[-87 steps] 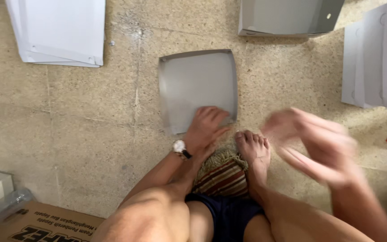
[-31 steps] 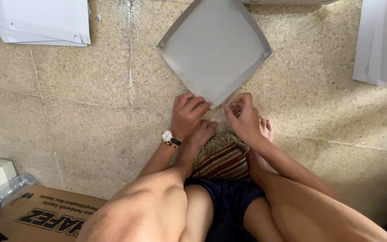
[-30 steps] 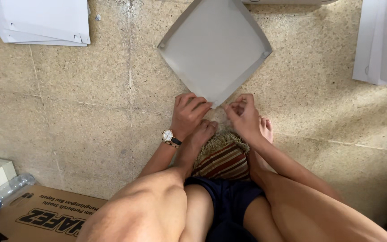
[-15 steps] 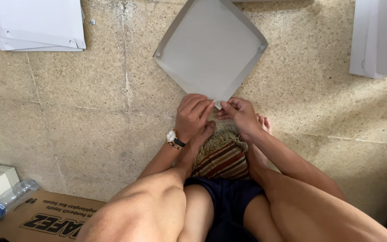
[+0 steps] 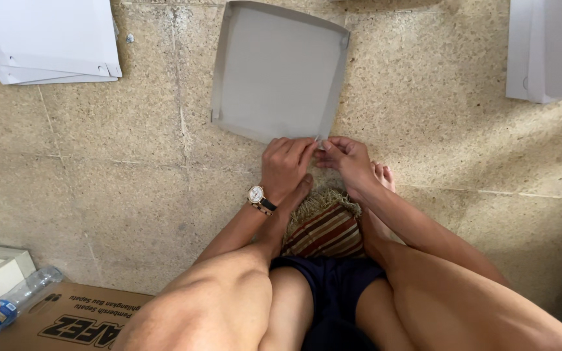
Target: The person assembles white cardboard boxes by hand, folding the flaps and securing the corners for multiple boxes on the floor.
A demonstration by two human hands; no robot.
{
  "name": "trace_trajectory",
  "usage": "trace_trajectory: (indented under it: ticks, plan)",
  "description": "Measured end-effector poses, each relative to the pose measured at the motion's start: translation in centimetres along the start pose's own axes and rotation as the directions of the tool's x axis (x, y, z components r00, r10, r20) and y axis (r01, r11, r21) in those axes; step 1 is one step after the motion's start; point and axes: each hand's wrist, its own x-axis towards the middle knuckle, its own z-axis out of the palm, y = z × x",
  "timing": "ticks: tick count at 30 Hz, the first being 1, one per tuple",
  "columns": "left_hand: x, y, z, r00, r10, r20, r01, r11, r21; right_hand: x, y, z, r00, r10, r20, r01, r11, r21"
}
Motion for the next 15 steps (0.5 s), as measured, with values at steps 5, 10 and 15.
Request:
trace_trajectory:
  ticks: [5, 10, 15]
  plan:
    - [-0.3, 0.1, 0.3, 0.998, -0.047, -0.049, 0.05, 0.997, 0.062, -0.3, -0.2, 1.0, 1.0, -0.004, 0.006, 0.004, 1.0, -0.003]
    - [0.3, 1.0, -0.4, 0.996, -0.071, -0.059, 0.075, 0.995, 0.072, 0.0, -0.4, 0.9, 1.0, 0.001, 0.012, -0.001, 1.0, 0.015]
    - [-0.1, 0.5, -0.5, 0.983, -0.183, 0.035, 0.186, 0.974, -0.133, 0.1, -0.2, 0.9, 0.999, 0.034, -0.025, -0.033, 0.999, 0.008]
